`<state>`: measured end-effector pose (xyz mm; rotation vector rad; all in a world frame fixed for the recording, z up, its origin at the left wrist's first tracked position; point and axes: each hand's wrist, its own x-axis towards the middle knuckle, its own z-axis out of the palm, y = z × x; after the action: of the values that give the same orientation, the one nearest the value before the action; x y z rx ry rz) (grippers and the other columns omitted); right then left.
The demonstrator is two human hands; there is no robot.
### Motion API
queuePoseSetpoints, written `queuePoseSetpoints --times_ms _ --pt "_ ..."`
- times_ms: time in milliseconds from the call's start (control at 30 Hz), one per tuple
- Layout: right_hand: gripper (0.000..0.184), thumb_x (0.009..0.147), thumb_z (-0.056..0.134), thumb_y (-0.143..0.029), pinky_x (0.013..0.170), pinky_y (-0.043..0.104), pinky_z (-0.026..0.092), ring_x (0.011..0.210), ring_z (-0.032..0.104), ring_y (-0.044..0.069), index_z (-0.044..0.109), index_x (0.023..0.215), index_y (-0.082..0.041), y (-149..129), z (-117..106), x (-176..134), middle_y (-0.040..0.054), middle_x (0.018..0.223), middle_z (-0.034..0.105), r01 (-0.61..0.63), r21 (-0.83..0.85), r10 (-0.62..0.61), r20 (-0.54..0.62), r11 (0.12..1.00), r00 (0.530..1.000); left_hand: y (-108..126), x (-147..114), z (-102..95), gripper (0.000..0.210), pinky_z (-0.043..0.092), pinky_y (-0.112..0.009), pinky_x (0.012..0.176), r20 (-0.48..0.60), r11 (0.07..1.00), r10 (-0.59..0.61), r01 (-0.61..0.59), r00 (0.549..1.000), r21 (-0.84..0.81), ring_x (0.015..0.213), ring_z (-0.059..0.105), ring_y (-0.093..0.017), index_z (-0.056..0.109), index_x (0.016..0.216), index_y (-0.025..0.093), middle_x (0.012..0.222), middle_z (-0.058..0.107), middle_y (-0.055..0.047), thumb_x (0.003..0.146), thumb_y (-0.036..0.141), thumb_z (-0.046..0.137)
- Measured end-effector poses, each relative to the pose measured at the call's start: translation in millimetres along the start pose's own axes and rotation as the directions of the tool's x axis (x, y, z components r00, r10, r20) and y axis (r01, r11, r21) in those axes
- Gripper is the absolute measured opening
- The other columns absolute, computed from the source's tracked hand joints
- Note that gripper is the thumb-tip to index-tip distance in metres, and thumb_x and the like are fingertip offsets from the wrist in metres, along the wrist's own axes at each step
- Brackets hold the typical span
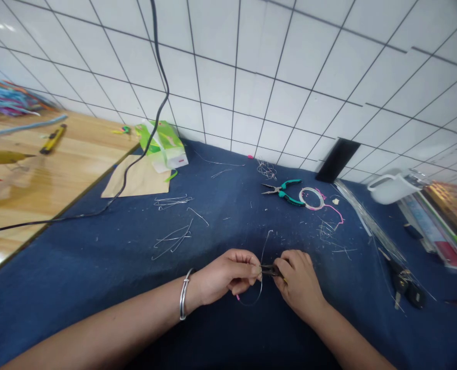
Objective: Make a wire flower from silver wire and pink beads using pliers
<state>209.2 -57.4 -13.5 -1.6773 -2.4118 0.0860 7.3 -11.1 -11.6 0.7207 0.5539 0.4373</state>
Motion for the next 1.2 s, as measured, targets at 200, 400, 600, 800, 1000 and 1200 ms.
queuePoseSetpoints --times_ms 200,400,600,800,1000,1200 --pt "0.012 0.082 0.049 -0.026 0.073 0.033 0.031 0.082 0.043 0.018 0.056 0.086 -0.019 -0.2 -1.8 -0.2 0.0053 0.086 0.049 -0.009 0.047 0.008 0.014 0.999 1.0 -1.8 0.2 2.1 0.011 0.012 -0.018 0.036 0.006 0.992 0.025 -0.024 1.0 -0.121 0.036 0.033 -0.001 0.056 0.069 0.01 0.058 0.051 0.002 0.073 0.019 0.059" --pt "0.013 0.082 0.048 -0.028 0.073 0.034 0.031 0.083 0.043 0.018 0.056 0.086 -0.018 -1.0 -3.2 -0.1 0.0053 0.087 0.048 0.003 0.08 -0.005 0.023 0.997 1.0 -1.9 0.0 -0.4 0.01 0.013 -0.019 0.035 0.018 0.997 0.0 0.001 1.0 -0.079 0.035 0.033 -0.002 0.058 0.069 0.01 0.051 0.049 0.003 0.074 0.018 0.059" --pt "0.012 0.083 0.047 -0.026 0.074 0.034 0.031 0.081 0.042 0.018 0.056 0.085 -0.018 -1.1 -1.9 -1.3 0.0048 0.085 0.048 0.018 0.12 -0.024 0.046 0.993 0.999 2.0 0.7 -1.7 0.009 0.016 -0.018 0.035 0.029 0.999 -0.015 0.016 0.999 -0.028 0.034 0.031 -0.002 0.059 0.07 0.01 0.049 0.048 0.004 0.073 0.018 0.06" --pt "0.016 0.085 0.044 -0.027 0.073 0.033 0.03 0.079 0.042 0.017 0.055 0.08 -0.017 -1.6 -1.9 -1.8 0.0044 0.082 0.048 0.051 0.144 -0.059 0.051 0.988 0.997 2.0 0.1 -2.9 0.005 0.017 -0.018 0.035 0.033 1.0 -0.018 0.018 0.999 0.001 0.034 0.034 -0.002 0.06 0.071 0.01 0.053 0.051 0.003 0.073 0.015 0.059" --pt "0.022 0.087 0.042 -0.031 0.073 0.034 0.03 0.078 0.041 0.016 0.054 0.076 -0.017 -0.1 2.3 -3.7 0.0041 0.08 0.047 0.078 0.129 -0.085 0.05 0.989 0.995 -0.1 1.1 -4.0 0.004 0.015 -0.018 0.035 0.046 0.998 -0.057 0.058 0.997 -0.034 0.034 0.033 -0.002 0.06 0.071 0.01 0.053 0.051 0.003 0.07 0.014 0.06" --pt "0.023 0.086 0.041 -0.03 0.072 0.033 0.029 0.076 0.041 0.016 0.052 0.072 -0.016 0.2 5.3 -5.9 0.004 0.078 0.047 0.094 0.096 -0.098 0.039 0.991 0.994 -0.5 0.3 -1.9 0.004 0.013 -0.019 0.035 0.059 0.994 -0.087 0.091 0.994 -0.062 0.034 0.03 -0.001 0.06 0.07 0.01 0.052 0.052 0.003 0.069 0.014 0.061"
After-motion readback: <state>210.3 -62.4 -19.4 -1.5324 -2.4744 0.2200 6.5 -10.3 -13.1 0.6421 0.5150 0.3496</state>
